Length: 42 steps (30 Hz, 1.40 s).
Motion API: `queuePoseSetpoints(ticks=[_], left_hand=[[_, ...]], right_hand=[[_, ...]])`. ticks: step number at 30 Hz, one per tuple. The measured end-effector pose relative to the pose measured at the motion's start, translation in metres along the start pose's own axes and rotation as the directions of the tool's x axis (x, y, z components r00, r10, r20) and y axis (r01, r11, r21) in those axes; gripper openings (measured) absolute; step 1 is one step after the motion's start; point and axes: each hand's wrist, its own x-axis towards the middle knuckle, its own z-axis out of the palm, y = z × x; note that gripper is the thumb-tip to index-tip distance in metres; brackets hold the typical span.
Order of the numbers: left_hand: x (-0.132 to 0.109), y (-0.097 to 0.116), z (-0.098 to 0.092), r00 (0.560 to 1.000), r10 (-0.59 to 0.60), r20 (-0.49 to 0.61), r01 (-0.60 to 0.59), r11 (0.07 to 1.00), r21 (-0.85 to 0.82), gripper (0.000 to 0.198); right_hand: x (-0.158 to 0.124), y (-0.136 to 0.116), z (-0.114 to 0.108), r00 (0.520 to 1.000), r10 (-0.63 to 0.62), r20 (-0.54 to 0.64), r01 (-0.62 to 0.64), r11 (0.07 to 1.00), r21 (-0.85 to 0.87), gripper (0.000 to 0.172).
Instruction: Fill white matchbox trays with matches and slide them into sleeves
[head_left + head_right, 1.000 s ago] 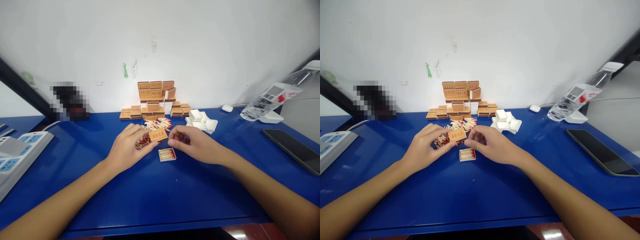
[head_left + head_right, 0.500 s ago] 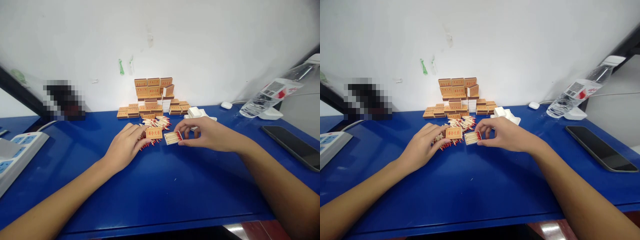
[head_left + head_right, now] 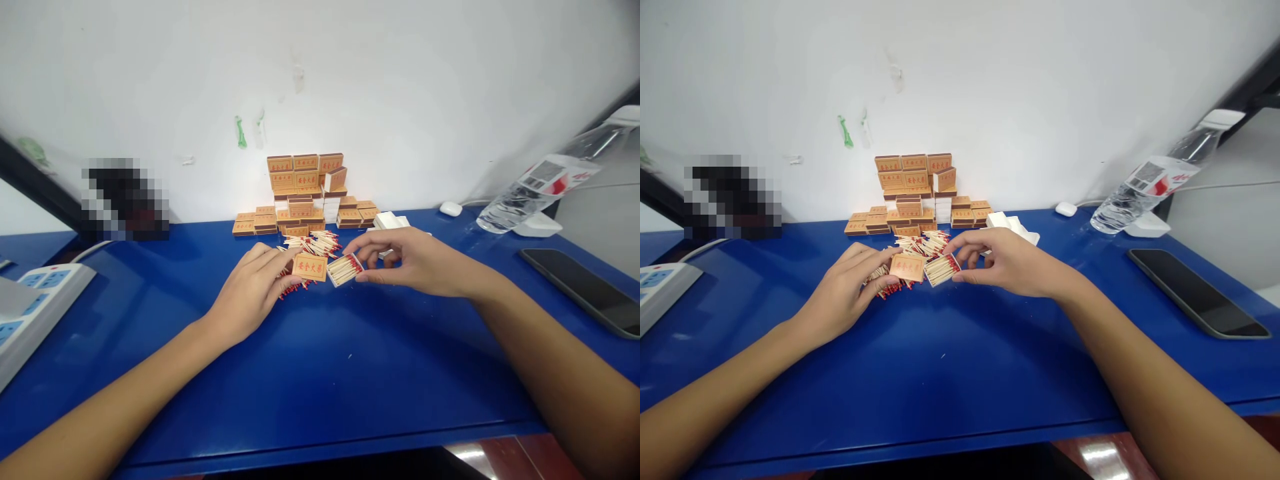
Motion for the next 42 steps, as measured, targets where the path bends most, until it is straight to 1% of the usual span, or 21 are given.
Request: queuePoseSetpoints(ticks=[3,8,14,18,23,25,28,32,34,37,39,42], left_hand=[[0.001,0.001,0.0,1.0,-0.014,0.011,0.014,1.0,-0.021,0.04],[0.001,0.002,-0.002,0.999,-0.045,0.011,0.046,0.997,-0.068,0.039],[0.002,0.003,-0.003,0.992,-0.128,0.012,0.129,0.982,-0.138,0.038],[0.003,0.005,-0.002,0.98,-0.197,0.014,0.195,0.958,-0.211,0.039],[0.003,0.008,-0.003,0.949,-0.316,0.0,0.298,0.894,-0.333,0.042],[0.005,0.01,-0.004,0.931,-0.365,0.028,0.346,0.853,-0.39,0.042],[0.009,0.014,-0.007,0.904,-0.421,0.072,0.397,0.768,-0.503,0.044],[0.011,0.018,-0.007,0.887,-0.449,0.108,0.416,0.676,-0.608,0.047],[0.01,0.018,-0.006,0.89,-0.441,0.12,0.411,0.658,-0.631,0.047],[0.008,0.018,-0.005,0.899,-0.418,0.128,0.4,0.669,-0.626,0.05],[0.006,0.018,-0.003,0.898,-0.42,0.131,0.406,0.675,-0.616,0.052],[0.006,0.021,-0.001,0.886,-0.44,0.149,0.427,0.646,-0.633,0.05]], right_hand=[[0.0,-0.003,0.001,1.0,-0.002,-0.03,0.002,1.0,0.007,0.037],[0.002,-0.002,0.007,0.992,-0.013,-0.128,0.016,1.0,0.023,0.039],[0.005,0.0,0.016,0.988,0.064,-0.141,-0.043,0.989,0.142,0.044],[0.003,-0.004,0.017,0.983,0.061,-0.171,-0.032,0.985,0.169,0.046],[0.003,-0.006,0.022,0.975,0.058,-0.217,-0.009,0.976,0.217,0.046],[0.003,-0.007,0.024,0.973,0.057,-0.225,-0.004,0.973,0.229,0.046],[0.003,-0.008,0.025,0.971,0.051,-0.235,0.003,0.974,0.226,0.046],[0.002,-0.009,0.027,0.963,0.047,-0.266,0.014,0.974,0.225,0.046],[0.002,-0.008,0.03,0.964,0.053,-0.262,0.013,0.97,0.243,0.046],[0.003,-0.009,0.035,0.969,0.059,-0.239,0.009,0.962,0.273,0.043],[0.003,-0.012,0.04,0.971,0.064,-0.23,0.01,0.952,0.306,0.044],[0.001,-0.019,0.051,0.982,0.048,-0.182,0.018,0.94,0.341,0.052]])
